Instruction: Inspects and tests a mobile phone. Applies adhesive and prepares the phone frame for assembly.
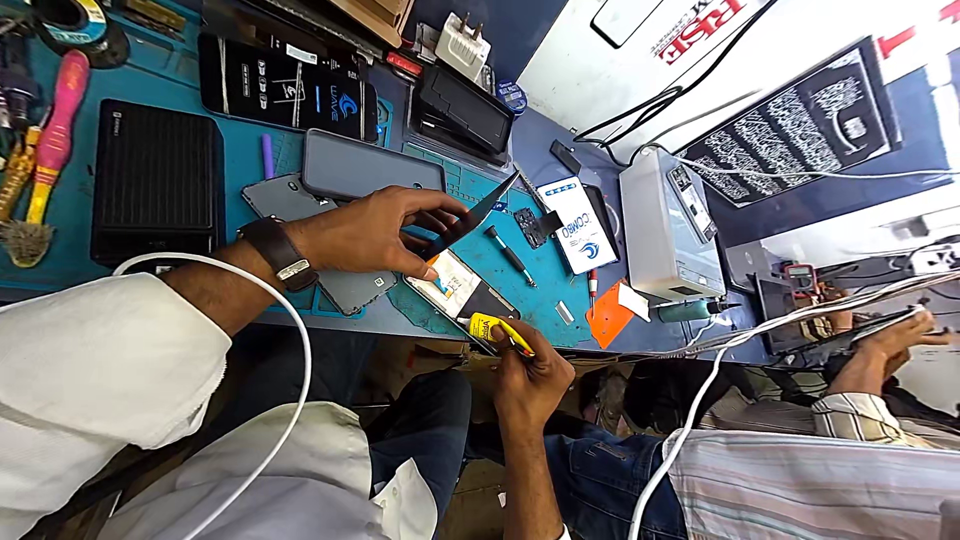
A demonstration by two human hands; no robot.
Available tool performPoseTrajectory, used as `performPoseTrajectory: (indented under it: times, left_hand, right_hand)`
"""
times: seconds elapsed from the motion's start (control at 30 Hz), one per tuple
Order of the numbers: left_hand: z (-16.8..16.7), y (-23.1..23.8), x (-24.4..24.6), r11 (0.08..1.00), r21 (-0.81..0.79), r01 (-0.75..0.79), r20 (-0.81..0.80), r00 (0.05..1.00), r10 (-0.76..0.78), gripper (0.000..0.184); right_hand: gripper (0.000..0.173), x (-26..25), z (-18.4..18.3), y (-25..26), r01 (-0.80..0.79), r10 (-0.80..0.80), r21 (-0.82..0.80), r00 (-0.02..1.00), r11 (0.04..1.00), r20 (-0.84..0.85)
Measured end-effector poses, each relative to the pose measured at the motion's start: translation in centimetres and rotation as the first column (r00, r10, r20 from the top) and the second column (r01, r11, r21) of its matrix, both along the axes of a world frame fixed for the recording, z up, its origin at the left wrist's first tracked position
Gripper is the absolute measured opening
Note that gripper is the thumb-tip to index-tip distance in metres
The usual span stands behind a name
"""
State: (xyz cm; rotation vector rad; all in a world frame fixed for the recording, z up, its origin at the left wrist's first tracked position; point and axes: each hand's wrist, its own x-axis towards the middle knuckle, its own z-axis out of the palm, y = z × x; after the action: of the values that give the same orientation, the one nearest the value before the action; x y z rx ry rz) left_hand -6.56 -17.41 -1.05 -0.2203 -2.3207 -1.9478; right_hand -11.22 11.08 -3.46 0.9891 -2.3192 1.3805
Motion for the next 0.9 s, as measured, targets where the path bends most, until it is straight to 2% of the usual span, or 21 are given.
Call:
performPoseTrajectory:
  times: [0.9]
  left_hand:
    - [-0.1,0.2,0.0,1.000,0.026,-0.011,0.004,1.000,0.011,0.072]
  right_hand:
    - [0.011,0.1,0.1,2.1,0.038,-0.038,-0.001,0.999,0.999,-0.007]
